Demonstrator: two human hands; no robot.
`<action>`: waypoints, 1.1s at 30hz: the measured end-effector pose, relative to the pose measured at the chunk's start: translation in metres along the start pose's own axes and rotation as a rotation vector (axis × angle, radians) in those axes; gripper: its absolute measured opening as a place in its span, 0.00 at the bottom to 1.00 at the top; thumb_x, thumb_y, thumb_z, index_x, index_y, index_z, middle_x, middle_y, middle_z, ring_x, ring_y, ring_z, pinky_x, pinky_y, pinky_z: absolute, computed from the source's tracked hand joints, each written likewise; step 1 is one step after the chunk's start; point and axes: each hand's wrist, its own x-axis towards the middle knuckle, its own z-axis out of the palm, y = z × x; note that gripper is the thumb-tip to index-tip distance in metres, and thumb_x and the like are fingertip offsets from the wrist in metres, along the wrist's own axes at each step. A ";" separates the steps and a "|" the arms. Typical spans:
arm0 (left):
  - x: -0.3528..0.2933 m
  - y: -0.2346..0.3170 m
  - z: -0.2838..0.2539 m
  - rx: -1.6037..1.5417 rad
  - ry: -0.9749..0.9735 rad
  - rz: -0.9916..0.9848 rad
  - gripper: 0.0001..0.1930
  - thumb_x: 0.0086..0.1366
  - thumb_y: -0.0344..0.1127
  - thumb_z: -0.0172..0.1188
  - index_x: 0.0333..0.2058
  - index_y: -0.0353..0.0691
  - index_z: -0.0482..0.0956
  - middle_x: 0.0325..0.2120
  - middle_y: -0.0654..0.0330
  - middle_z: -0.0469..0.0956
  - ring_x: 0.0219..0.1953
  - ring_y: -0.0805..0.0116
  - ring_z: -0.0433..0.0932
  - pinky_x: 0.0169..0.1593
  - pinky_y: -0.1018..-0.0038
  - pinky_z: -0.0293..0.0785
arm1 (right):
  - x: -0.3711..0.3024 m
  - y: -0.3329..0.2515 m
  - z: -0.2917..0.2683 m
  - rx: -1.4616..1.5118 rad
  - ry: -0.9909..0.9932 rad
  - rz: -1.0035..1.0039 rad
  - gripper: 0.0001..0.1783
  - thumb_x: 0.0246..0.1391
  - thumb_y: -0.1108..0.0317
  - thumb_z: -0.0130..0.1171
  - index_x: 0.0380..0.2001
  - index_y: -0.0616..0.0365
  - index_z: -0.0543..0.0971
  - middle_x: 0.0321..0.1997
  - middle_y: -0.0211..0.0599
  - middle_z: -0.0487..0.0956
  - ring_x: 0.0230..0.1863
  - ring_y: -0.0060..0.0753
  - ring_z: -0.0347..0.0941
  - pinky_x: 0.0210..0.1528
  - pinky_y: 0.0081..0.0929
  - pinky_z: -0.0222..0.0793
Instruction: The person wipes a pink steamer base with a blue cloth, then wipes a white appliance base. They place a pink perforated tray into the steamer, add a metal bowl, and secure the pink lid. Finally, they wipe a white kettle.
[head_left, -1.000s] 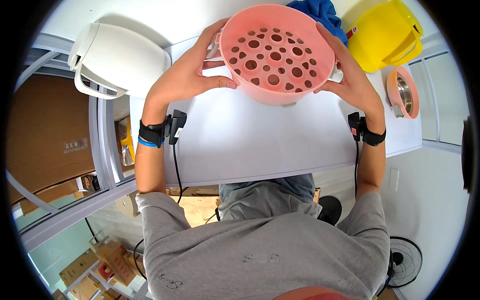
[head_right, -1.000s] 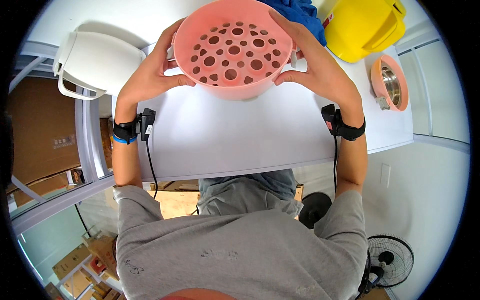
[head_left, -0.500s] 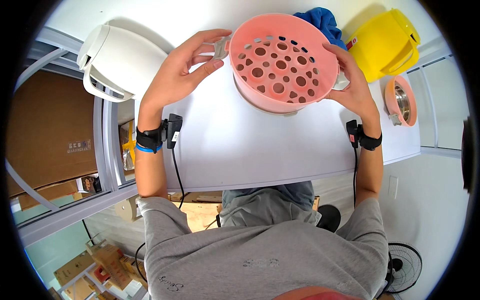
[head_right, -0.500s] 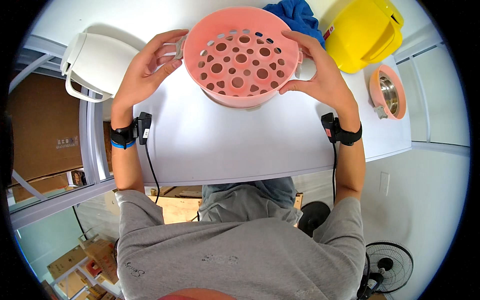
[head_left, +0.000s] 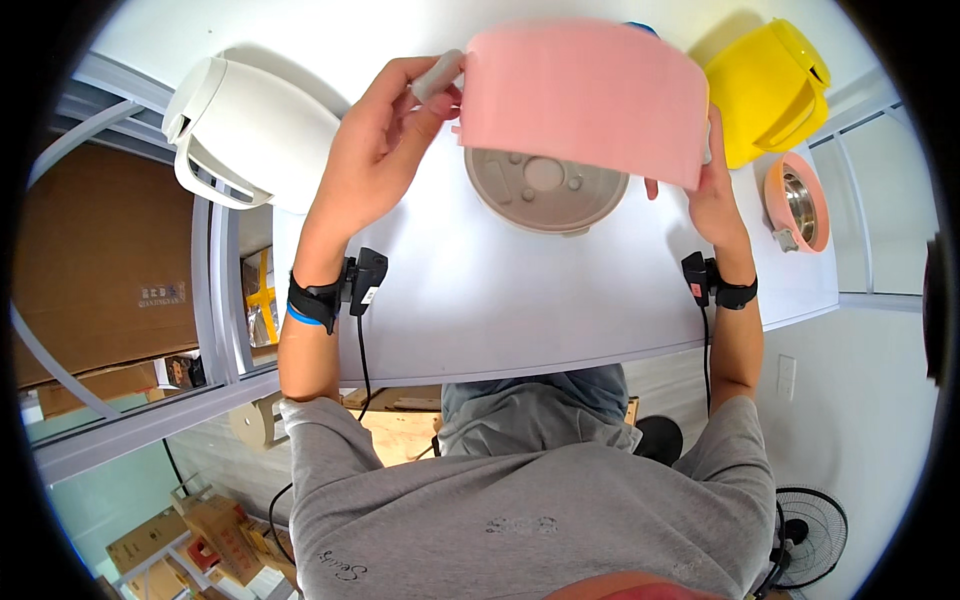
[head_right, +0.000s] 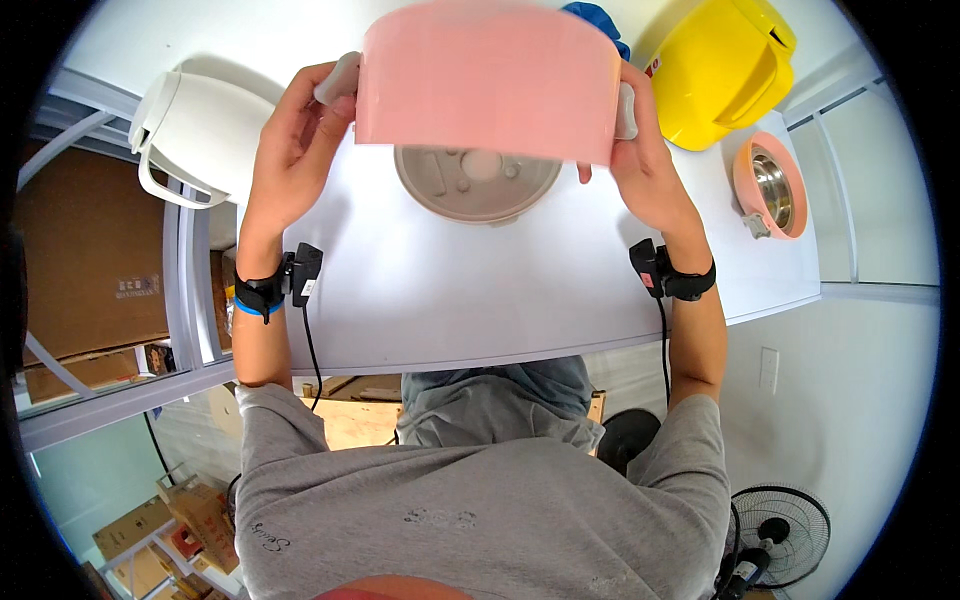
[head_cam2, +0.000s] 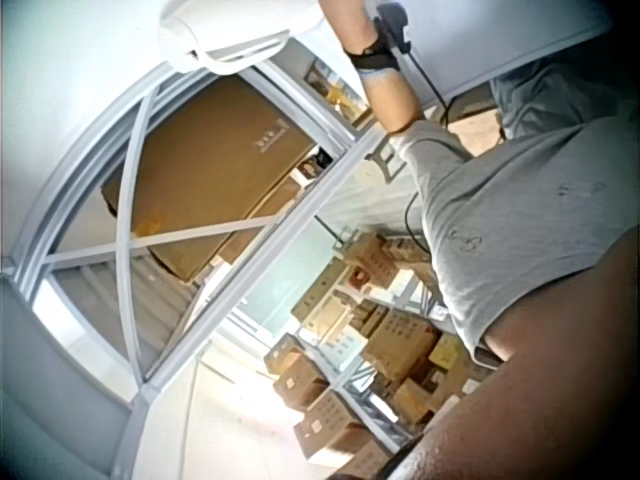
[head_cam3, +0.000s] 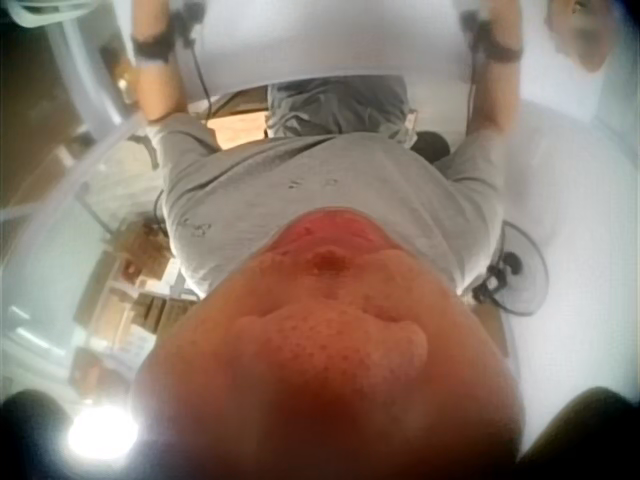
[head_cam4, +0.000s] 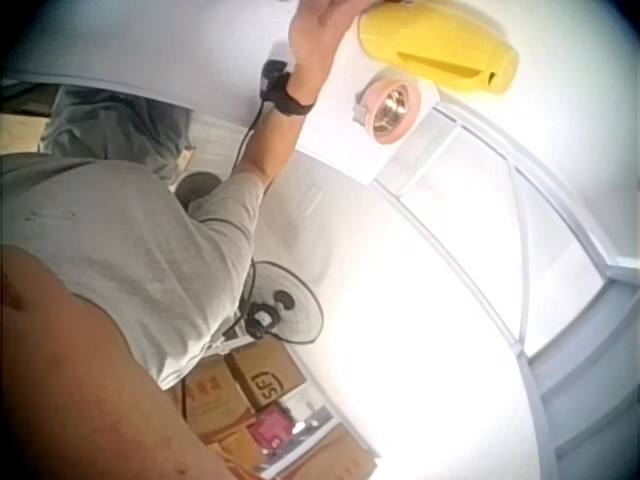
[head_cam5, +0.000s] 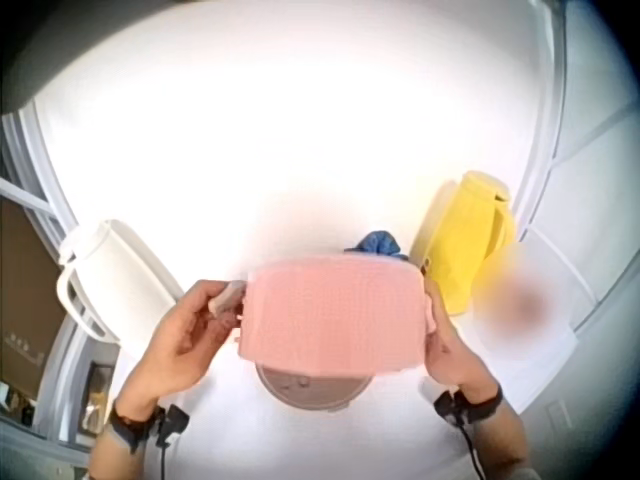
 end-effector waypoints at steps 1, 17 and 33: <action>0.002 -0.001 -0.002 0.003 0.010 -0.006 0.18 0.85 0.32 0.52 0.66 0.31 0.73 0.53 0.55 0.85 0.56 0.68 0.84 0.61 0.68 0.82 | -0.002 -0.001 -0.009 0.098 -0.095 0.084 0.44 0.74 0.35 0.49 0.81 0.50 0.56 0.74 0.38 0.72 0.62 0.40 0.79 0.60 0.39 0.79; 0.007 -0.018 0.000 -0.140 -0.008 -0.433 0.18 0.85 0.33 0.51 0.66 0.32 0.72 0.44 0.52 0.88 0.48 0.60 0.91 0.55 0.67 0.89 | 0.019 -0.019 -0.004 0.279 -0.173 0.380 0.43 0.77 0.42 0.55 0.79 0.59 0.58 0.64 0.34 0.78 0.44 0.23 0.78 0.40 0.24 0.78; 0.007 -0.018 -0.010 -0.025 -0.201 -0.499 0.16 0.78 0.37 0.62 0.57 0.32 0.81 0.38 0.55 0.89 0.36 0.67 0.91 0.40 0.74 0.87 | 0.017 -0.004 -0.019 0.099 -0.286 0.261 0.39 0.72 0.62 0.67 0.77 0.63 0.63 0.72 0.40 0.74 0.45 0.29 0.87 0.39 0.24 0.81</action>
